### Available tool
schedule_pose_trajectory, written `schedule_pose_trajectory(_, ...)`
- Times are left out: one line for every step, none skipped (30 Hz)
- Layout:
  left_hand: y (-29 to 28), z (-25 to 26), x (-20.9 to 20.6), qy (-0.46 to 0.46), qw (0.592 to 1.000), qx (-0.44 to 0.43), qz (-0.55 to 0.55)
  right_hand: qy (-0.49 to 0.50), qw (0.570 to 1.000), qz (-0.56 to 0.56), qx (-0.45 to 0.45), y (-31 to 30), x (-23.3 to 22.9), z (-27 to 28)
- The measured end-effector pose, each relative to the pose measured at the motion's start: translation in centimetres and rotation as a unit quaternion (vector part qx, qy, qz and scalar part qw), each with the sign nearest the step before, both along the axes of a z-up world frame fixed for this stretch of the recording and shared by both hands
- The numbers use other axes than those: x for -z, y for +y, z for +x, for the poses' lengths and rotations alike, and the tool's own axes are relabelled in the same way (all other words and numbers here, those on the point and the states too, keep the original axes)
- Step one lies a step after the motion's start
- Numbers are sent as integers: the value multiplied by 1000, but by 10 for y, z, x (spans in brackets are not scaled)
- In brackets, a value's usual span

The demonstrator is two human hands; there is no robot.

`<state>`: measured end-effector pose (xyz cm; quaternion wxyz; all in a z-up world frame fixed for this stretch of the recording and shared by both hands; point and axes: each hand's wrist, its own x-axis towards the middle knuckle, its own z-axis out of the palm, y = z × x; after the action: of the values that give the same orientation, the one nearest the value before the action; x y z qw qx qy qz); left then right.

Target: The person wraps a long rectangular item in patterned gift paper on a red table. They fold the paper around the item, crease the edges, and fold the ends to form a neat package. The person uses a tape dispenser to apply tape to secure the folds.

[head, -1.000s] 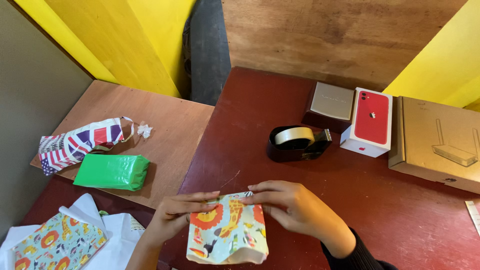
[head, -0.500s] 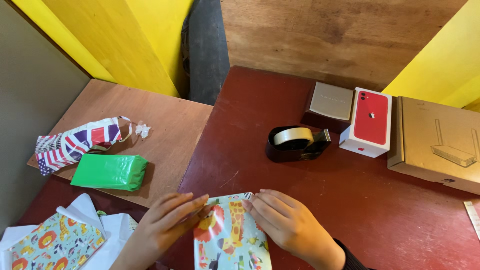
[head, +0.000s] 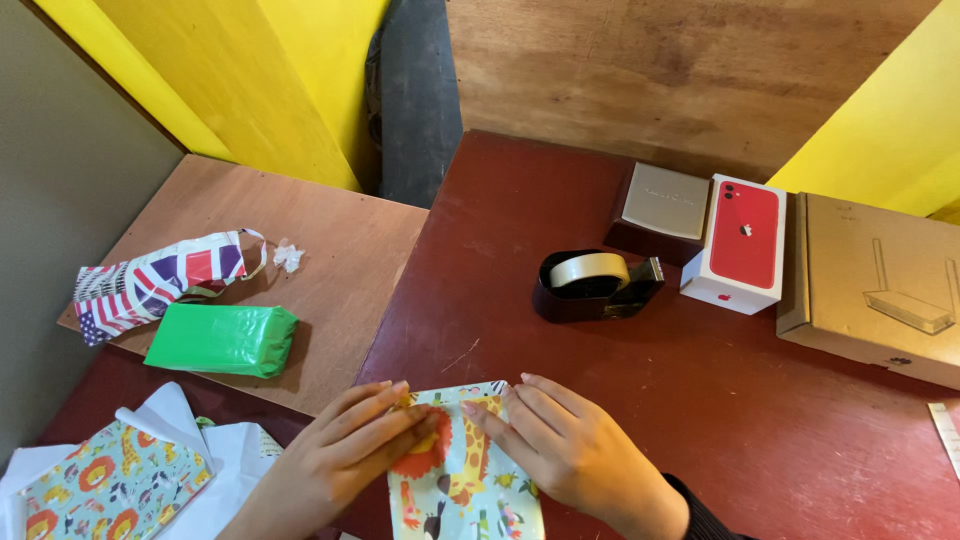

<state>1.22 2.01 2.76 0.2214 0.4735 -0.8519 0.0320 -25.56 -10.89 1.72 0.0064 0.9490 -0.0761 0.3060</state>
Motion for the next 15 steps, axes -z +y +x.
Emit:
schedule_pose_trajectory(0, 2, -3, -6, 1000, 4, -5, 5, 1000, 6, -4, -1, -1, -1)
schedule_pose_trajectory(-1, 2, -6, -11, 1000, 9, -10, 13, 1000, 14, -4, -1, -1, 0)
schedule_pose_trajectory(-3, 2, -7, -5, 1000, 9, -11, 20, 1000, 21, -5, 0, -1, 1)
schedule_pose_trajectory(-4, 2, -8, 2, 1000, 9, -12, 28, 999, 29, -5, 0, -1, 2)
schedule_pose_trajectory(-6, 2, -9, 9, 1000, 8, -14, 26, 999, 18, -4, 1, -1, 2)
schedule_pose_trajectory(-7, 1, -9, 12, 1000, 10, -22, 24, 1000, 8, -3, 1, -1, 2)
schedule_pose_trajectory(-7, 0, -8, 15, 999, 12, -30, 21, 1000, -3, -2, 2, -2, 2)
schedule_pose_trajectory(-8, -1, -7, 18, 999, 13, -38, 14, 1000, -15, -2, 3, -2, 1)
schedule_pose_trajectory(-7, -1, -6, 18, 999, 12, -38, 7, 1000, -27, -2, 5, -2, 0)
schedule_pose_trajectory(-6, -1, -5, 19, 999, 10, -38, 0, 999, -39, -2, 6, -2, 0)
schedule_pose_trajectory(-5, -1, -4, 19, 999, 9, -38, 5, 999, -45, -1, 7, -2, 0)
schedule_pose_trajectory(-4, -1, -4, 17, 999, 10, -38, 9, 999, -51, -1, 9, -1, 0)
schedule_pose_trajectory(-3, 0, -4, 16, 999, 10, -39, 14, 998, -57, -1, 9, -1, 0)
schedule_pose_trajectory(-3, 1, -3, 14, 999, 11, -40, 9, 999, -47, -4, 8, 0, 0)
schedule_pose_trajectory(-2, 2, -2, 17, 999, 6, -39, 3, 999, -37, -8, 8, 1, 1)
